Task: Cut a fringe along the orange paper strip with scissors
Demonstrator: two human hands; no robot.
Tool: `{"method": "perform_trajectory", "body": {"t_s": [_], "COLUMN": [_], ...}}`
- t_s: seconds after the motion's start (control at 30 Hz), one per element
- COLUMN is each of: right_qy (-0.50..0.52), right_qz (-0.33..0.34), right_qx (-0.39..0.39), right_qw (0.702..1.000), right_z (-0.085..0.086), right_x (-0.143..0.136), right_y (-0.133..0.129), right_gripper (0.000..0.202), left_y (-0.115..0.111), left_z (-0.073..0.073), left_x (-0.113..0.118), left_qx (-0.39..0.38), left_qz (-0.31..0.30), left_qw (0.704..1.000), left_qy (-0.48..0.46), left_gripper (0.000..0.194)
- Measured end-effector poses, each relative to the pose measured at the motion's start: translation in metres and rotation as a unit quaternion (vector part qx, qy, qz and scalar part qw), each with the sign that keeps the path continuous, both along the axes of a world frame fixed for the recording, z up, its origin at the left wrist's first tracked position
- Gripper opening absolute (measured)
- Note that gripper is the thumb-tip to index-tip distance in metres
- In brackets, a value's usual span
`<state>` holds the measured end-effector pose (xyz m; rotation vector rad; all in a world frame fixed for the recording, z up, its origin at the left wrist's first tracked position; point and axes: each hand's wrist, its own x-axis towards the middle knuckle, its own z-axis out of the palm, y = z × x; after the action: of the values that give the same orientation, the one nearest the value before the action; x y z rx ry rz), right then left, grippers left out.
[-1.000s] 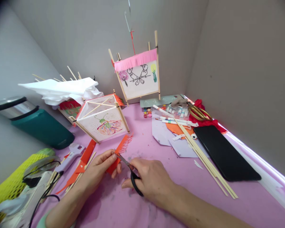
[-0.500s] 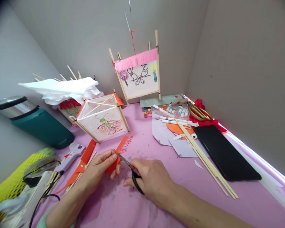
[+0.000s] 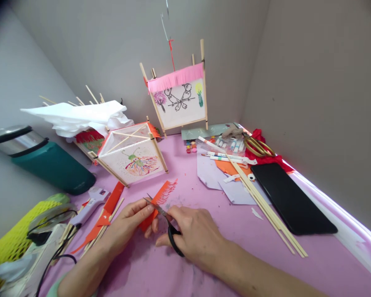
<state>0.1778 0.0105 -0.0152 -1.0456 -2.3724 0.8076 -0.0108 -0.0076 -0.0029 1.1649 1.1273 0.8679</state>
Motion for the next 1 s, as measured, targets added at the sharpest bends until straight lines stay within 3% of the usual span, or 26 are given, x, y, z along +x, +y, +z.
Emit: {"method": "perform_trajectory", "body": {"t_s": [0.53, 1.0], "right_qy": [-0.011, -0.017], "right_qz": [0.005, -0.008], "right_qx": [0.020, -0.011], "right_qw": [1.000, 1.000], "right_z": [-0.008, 0.008], "right_x": [0.001, 0.003], "right_y": [-0.001, 0.001], "right_gripper": [0.031, 0.037], "left_y": [0.000, 0.002], "left_z": [0.001, 0.001], "left_x": [0.000, -0.001], "left_qx": [-0.007, 0.042], "left_qz": [-0.007, 0.039], "left_qw": [1.000, 0.998], "left_qy": [-0.006, 0.008], "left_gripper": [0.028, 0.024]}}
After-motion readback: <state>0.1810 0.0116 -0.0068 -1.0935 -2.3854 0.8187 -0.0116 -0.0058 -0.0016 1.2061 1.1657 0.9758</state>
